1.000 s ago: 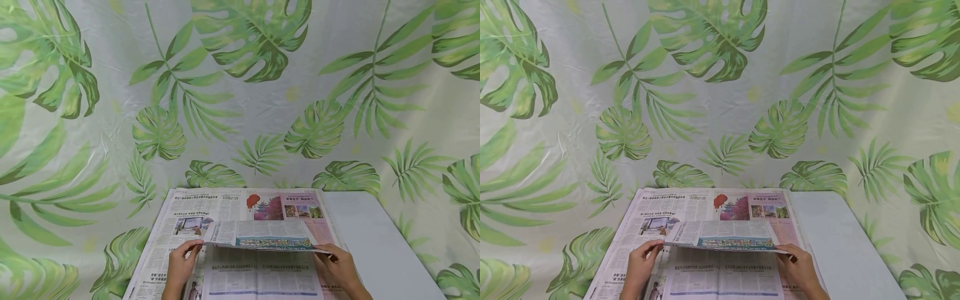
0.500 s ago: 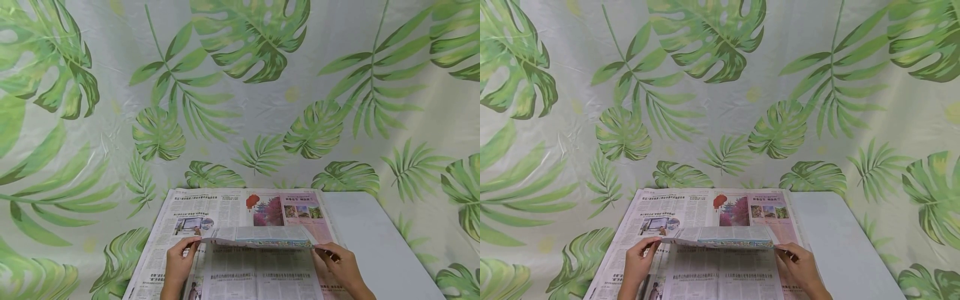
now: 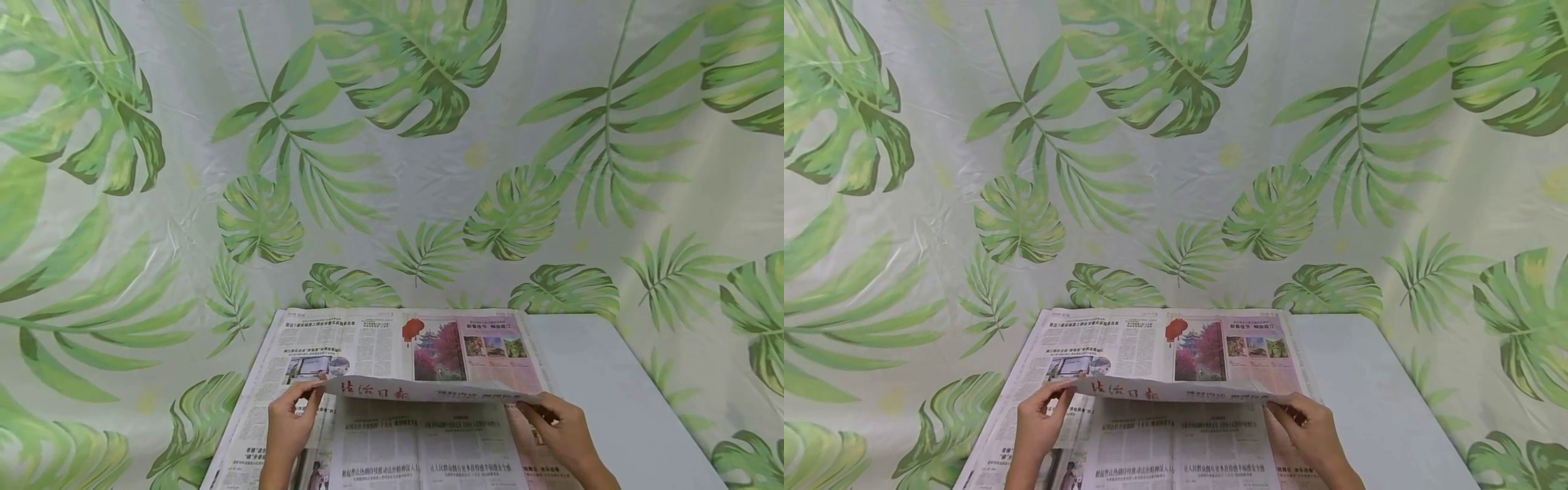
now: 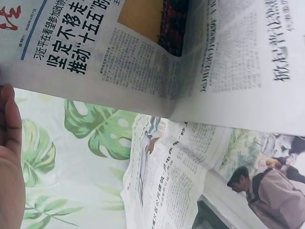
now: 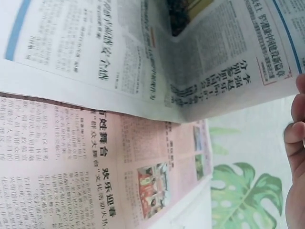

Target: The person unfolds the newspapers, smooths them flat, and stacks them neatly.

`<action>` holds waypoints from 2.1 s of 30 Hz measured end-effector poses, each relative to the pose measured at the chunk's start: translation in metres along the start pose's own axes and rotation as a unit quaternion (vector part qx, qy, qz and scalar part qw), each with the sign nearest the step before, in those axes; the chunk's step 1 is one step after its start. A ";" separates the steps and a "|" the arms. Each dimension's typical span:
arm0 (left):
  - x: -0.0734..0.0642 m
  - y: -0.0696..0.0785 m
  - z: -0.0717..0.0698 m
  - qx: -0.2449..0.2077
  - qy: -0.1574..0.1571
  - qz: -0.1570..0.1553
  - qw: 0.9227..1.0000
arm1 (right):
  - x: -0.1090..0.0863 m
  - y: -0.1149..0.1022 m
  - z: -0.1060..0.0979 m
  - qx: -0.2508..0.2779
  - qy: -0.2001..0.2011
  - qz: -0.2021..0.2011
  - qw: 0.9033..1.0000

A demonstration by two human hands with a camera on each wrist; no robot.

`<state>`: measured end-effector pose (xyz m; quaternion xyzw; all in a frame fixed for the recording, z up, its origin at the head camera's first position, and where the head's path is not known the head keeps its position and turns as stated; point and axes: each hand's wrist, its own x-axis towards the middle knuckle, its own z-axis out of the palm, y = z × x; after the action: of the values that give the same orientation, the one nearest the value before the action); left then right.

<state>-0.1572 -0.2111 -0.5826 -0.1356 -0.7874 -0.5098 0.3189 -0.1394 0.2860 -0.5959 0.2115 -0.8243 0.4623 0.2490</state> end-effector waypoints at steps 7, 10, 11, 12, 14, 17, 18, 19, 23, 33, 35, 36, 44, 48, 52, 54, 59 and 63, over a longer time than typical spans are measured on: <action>0.006 -0.002 0.007 0.012 0.026 0.000 1.000 | 0.002 0.001 0.001 0.016 -0.007 0.037 0.999; 0.010 0.002 0.010 0.011 0.043 0.010 0.999 | -0.001 0.007 0.005 0.024 -0.007 0.078 0.997; 0.011 0.006 0.010 0.007 0.047 0.012 0.999 | -0.002 0.010 0.007 0.024 -0.007 0.091 0.996; 0.013 0.009 0.010 0.003 0.050 0.014 0.999 | -0.003 0.013 0.009 0.024 -0.006 0.104 0.994; 0.016 0.017 0.010 -0.001 0.052 0.016 0.998 | -0.004 0.019 0.013 0.017 -0.005 0.120 0.993; 0.020 0.026 0.009 -0.018 0.049 0.017 0.998 | -0.004 0.027 0.018 -0.013 -0.004 0.121 0.993; 0.021 0.027 0.010 -0.021 0.048 0.014 0.999 | -0.003 0.029 0.020 -0.024 -0.005 0.119 0.993; 0.022 0.027 0.010 -0.023 0.049 0.012 0.998 | -0.002 0.031 0.021 -0.035 -0.006 0.118 0.992; 0.026 0.025 0.013 -0.030 0.052 -0.013 0.998 | 0.004 0.038 0.027 -0.080 -0.019 0.117 0.990; 0.035 0.020 0.020 -0.053 0.057 -0.054 0.996 | 0.017 0.053 0.039 -0.079 -0.036 0.160 0.983; 0.035 0.019 0.020 -0.067 0.055 -0.053 0.995 | 0.019 0.055 0.041 -0.073 -0.022 0.162 0.984; 0.035 0.018 0.020 -0.073 0.053 -0.051 0.995 | 0.020 0.055 0.043 -0.072 -0.016 0.165 0.984; 0.022 0.011 0.023 -0.059 0.015 -0.061 0.996 | 0.026 0.055 0.047 -0.092 0.002 0.184 0.979; 0.017 -0.009 0.029 -0.037 0.016 -0.085 0.996 | 0.029 0.053 0.047 -0.090 0.007 0.183 0.979; 0.012 -0.035 0.035 -0.010 0.018 -0.111 0.994 | 0.031 0.052 0.047 -0.086 0.009 0.190 0.978; 0.010 -0.044 0.036 0.001 0.010 -0.118 0.993 | 0.032 0.052 0.047 -0.087 0.010 0.192 0.978; 0.007 -0.057 0.036 0.015 -0.019 -0.143 0.989 | 0.033 0.054 0.047 -0.084 0.008 0.198 0.977; 0.006 -0.064 0.038 0.018 -0.036 -0.159 0.986 | 0.034 0.057 0.047 -0.082 0.006 0.205 0.975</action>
<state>-0.2102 -0.2062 -0.6353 -0.0210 -0.8191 -0.5343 0.2078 -0.2094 0.2685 -0.6339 0.0134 -0.8838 0.4355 0.1706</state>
